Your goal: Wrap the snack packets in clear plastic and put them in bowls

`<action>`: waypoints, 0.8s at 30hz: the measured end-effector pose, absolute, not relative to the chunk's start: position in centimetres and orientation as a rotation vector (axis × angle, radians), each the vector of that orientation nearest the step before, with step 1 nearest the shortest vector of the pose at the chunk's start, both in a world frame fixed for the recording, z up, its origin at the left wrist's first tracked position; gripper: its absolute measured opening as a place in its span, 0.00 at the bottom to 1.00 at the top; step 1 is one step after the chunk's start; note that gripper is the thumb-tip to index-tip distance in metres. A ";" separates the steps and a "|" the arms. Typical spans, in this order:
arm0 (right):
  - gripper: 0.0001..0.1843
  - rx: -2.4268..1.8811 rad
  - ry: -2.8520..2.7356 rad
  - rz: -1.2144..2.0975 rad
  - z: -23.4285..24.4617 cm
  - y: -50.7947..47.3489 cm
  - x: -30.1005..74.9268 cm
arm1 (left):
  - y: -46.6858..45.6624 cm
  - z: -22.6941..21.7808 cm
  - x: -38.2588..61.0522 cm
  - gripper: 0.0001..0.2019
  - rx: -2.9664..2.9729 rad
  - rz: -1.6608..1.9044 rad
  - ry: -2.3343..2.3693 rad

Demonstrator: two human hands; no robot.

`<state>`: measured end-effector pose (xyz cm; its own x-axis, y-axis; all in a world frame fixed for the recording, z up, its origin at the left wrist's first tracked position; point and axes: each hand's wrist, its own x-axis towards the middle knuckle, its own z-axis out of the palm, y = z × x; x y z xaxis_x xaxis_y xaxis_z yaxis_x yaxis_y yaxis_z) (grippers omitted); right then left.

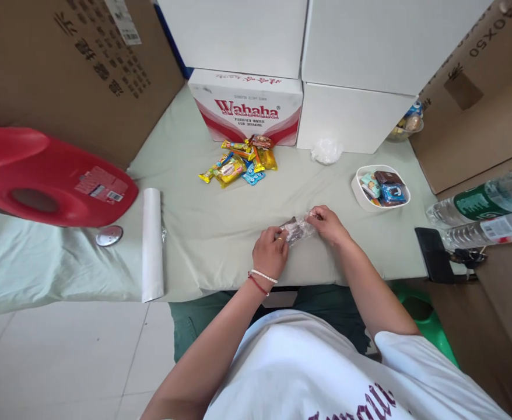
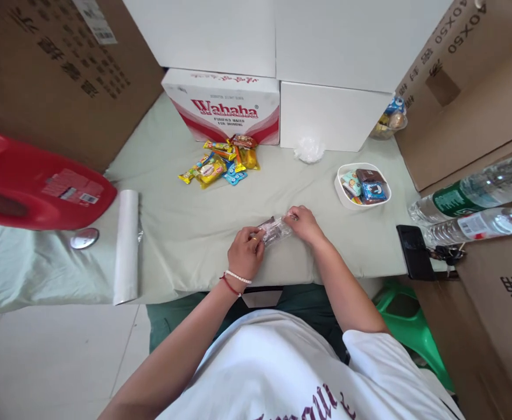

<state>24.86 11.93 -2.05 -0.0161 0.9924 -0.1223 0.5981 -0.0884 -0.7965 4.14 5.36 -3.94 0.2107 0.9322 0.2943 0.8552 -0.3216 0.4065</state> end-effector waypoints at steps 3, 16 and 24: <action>0.17 -1.622 -1.532 0.952 -2.3 11.6 25.2 | 5.4 -3.4 4.4 0.16 2.325 0.681 1.772; 0.11 -1.725 -2.113 0.580 1.0 9.0 18.9 | 5.7 -2.5 4.5 0.12 2.321 0.564 1.729; 0.26 -1.563 -2.297 0.350 -2.7 4.7 16.2 | 7.0 -4.4 0.4 0.14 1.804 1.011 1.470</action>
